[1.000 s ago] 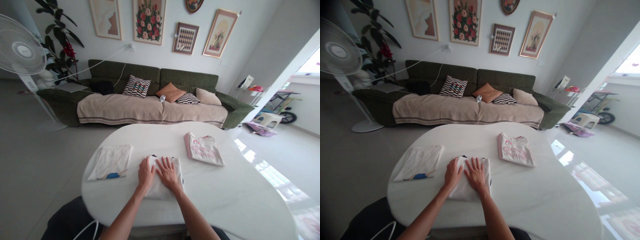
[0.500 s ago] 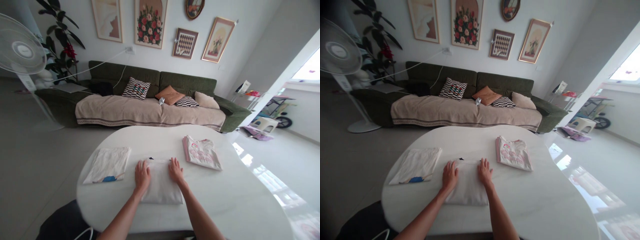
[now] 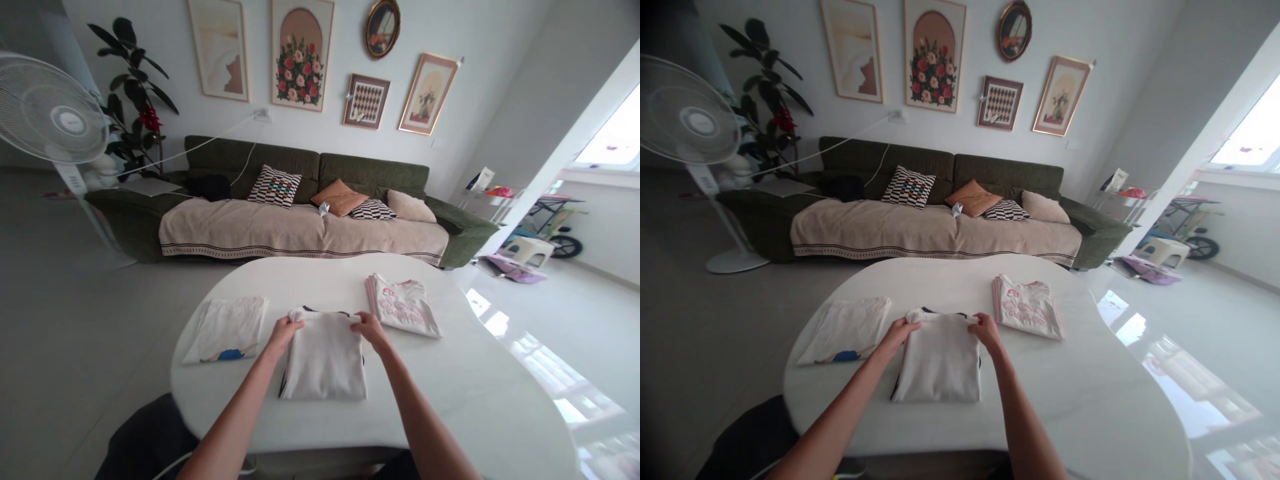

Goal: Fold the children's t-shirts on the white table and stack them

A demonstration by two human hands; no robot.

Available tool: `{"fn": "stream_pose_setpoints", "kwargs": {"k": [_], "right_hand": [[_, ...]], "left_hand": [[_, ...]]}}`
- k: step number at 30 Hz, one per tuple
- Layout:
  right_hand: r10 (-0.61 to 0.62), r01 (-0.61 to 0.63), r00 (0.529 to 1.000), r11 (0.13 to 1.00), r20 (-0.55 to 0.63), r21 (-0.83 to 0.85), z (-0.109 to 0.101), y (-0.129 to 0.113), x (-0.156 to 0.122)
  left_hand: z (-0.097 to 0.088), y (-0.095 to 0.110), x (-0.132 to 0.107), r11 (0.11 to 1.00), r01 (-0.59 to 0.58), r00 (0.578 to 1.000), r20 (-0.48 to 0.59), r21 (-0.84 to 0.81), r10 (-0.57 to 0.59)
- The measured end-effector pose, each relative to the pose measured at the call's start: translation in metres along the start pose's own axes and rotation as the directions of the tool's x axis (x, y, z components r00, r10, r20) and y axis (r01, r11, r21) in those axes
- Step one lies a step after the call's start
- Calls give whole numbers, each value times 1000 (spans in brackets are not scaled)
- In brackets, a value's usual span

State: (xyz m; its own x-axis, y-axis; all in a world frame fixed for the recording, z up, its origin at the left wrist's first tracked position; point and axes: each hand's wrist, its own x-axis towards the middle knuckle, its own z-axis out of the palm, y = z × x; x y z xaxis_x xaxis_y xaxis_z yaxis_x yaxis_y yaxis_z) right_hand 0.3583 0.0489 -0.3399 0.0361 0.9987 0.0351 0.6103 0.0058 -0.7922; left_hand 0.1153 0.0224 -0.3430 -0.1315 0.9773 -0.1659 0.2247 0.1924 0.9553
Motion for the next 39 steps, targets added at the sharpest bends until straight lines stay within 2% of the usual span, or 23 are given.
{"fn": "stream_pose_setpoints", "kwargs": {"k": [2,4,7,9,10,12,14,15,17,19,21,24,26,29,33,36,39], "right_hand": [[-89,91,995,995,-49,41,-24,-15,-2],[-164,168,981,985,-106,39,-44,-23,-7],[-220,219,960,975,-171,-27,-52,-19,-25],[-228,217,958,973,-176,-84,-45,-5,-42],[-228,212,960,971,-164,-110,-40,4,-51],[-221,200,967,967,-127,-157,-28,20,-70],[-208,185,973,963,-103,-197,-17,30,-87],[-200,176,975,962,-101,-211,-10,31,-95],[-202,171,973,955,-109,-242,9,25,-109],[-253,219,963,934,-90,-281,37,9,-122],[-329,305,944,894,-19,-327,70,-9,-134],[-365,368,927,849,84,-378,110,-28,-151],[-348,363,931,844,112,-395,119,-30,-159],[-326,357,934,855,147,-377,105,-19,-166],[-319,400,909,848,269,-348,58,9,-161],[-310,432,893,792,326,-430,27,27,-148],[-294,426,902,726,316,-540,13,34,-132]], "left_hand": [[-10,22,-11,991,-104,995,3,-83,104],[-16,40,-25,955,-274,962,-26,-117,273],[-15,47,-53,833,-553,833,-12,21,553],[-9,30,-74,752,-633,773,109,182,625],[-6,16,-84,718,-647,762,186,254,621],[-3,-15,-101,668,-655,755,354,354,552],[-3,-43,-110,654,-652,744,490,384,455],[-4,-53,-111,662,-640,750,508,391,425],[-5,-61,-105,677,-608,782,456,414,424],[0,-57,-91,662,-590,808,356,462,471],[8,-48,-75,627,-568,821,314,533,477],[22,-40,-58,590,-471,880,302,655,366],[24,-41,-55,569,-426,903,290,704,317],[18,-46,-63,526,-453,887,304,720,348],[11,-48,-92,488,-511,854,356,708,379],[26,-48,-123,500,-554,832,433,665,347],[57,-45,-145,559,-580,809,497,593,313]]}}
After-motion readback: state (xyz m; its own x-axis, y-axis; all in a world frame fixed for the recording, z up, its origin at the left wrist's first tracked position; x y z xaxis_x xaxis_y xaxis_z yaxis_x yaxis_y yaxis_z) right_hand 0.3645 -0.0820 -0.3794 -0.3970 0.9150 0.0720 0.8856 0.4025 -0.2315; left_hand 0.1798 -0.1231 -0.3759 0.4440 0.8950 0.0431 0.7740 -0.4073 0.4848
